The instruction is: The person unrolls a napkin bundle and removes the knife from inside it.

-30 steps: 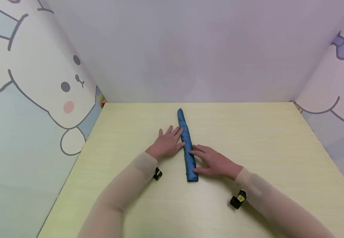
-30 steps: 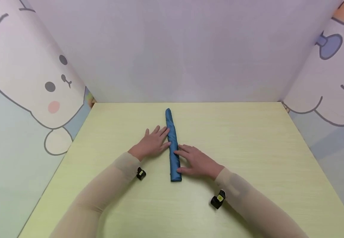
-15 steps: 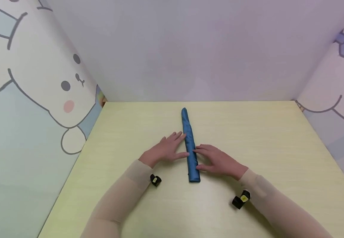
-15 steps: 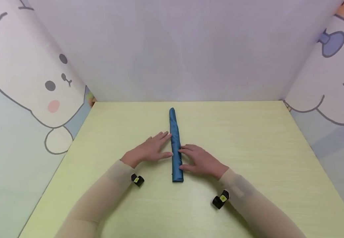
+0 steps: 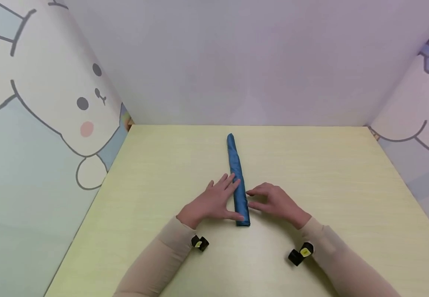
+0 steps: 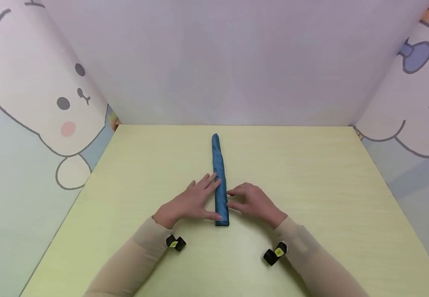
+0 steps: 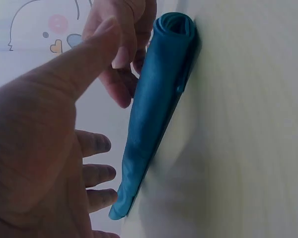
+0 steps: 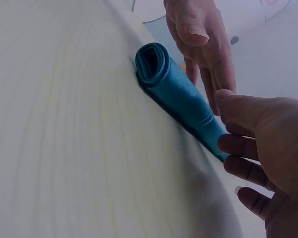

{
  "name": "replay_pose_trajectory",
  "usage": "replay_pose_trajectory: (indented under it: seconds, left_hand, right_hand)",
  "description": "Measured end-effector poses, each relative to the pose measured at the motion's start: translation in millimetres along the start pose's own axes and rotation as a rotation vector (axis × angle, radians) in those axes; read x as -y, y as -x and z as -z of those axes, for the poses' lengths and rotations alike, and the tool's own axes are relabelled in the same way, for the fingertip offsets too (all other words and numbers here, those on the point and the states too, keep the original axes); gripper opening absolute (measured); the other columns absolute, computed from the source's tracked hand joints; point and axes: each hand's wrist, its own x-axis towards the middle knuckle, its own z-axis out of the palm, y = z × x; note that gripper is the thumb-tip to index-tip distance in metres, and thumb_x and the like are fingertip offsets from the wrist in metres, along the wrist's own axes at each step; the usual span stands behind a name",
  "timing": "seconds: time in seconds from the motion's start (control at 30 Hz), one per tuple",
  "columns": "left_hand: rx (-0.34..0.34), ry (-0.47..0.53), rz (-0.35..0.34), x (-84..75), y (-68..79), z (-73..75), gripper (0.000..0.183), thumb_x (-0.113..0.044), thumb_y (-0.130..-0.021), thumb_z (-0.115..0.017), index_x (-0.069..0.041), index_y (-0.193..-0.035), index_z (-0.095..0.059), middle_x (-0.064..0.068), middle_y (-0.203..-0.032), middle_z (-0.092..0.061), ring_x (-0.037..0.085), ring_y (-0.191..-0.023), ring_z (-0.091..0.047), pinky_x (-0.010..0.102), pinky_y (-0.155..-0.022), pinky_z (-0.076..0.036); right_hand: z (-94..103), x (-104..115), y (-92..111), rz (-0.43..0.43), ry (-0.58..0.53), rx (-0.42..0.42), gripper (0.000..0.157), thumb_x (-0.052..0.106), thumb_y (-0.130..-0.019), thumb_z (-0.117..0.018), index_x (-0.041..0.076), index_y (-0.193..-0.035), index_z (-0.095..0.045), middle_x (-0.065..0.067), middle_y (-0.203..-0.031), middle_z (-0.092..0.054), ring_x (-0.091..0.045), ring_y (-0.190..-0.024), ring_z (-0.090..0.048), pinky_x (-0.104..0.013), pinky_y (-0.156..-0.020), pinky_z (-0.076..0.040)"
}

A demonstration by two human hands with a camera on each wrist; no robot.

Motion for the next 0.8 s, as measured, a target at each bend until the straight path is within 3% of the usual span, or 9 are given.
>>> replay_pose_trajectory:
  seconds: [0.23, 0.5, 0.8]
  left_hand:
    - [0.010, -0.027, 0.016, -6.3, -4.3, -5.8, 0.112, -0.082, -0.072, -0.053, -0.016, -0.155, -0.018, 0.009, -0.161, -0.007, 0.028, -0.147, -0.003, 0.064, -0.106, -0.021]
    - [0.015, -0.094, 0.016, -10.3, -6.7, -10.4, 0.113, -0.084, -0.072, -0.051, -0.015, -0.155, -0.018, 0.008, -0.161, -0.006, 0.026, -0.147, -0.003, 0.062, -0.107, -0.022]
    - [-0.004, -0.112, 0.035, -10.5, -5.9, -14.0, 0.114, -0.083, -0.070, -0.054, -0.014, -0.155, -0.019, 0.008, -0.161, -0.009, 0.025, -0.147, -0.009, 0.060, -0.107, -0.024]
  right_hand:
    - [-6.7, -5, 0, -0.050, -0.066, 0.009, 0.033, 0.032, -0.083, -0.077, 0.016, -0.112, -0.074, 0.011, -0.104, -0.070, -0.006, -0.097, -0.061, -0.031, -0.082, -0.051]
    - [-9.3, -3, 0, -0.066, -0.064, -0.001, 0.038, 0.036, -0.082, -0.077, 0.015, -0.112, -0.074, 0.012, -0.102, -0.069, -0.005, -0.095, -0.061, -0.030, -0.081, -0.051]
    - [-15.0, -1, -2, -0.080, -0.084, -0.027, 0.034, 0.033, -0.081, -0.079, 0.012, -0.108, -0.075, 0.011, -0.098, -0.071, -0.007, -0.093, -0.063, -0.030, -0.080, -0.051]
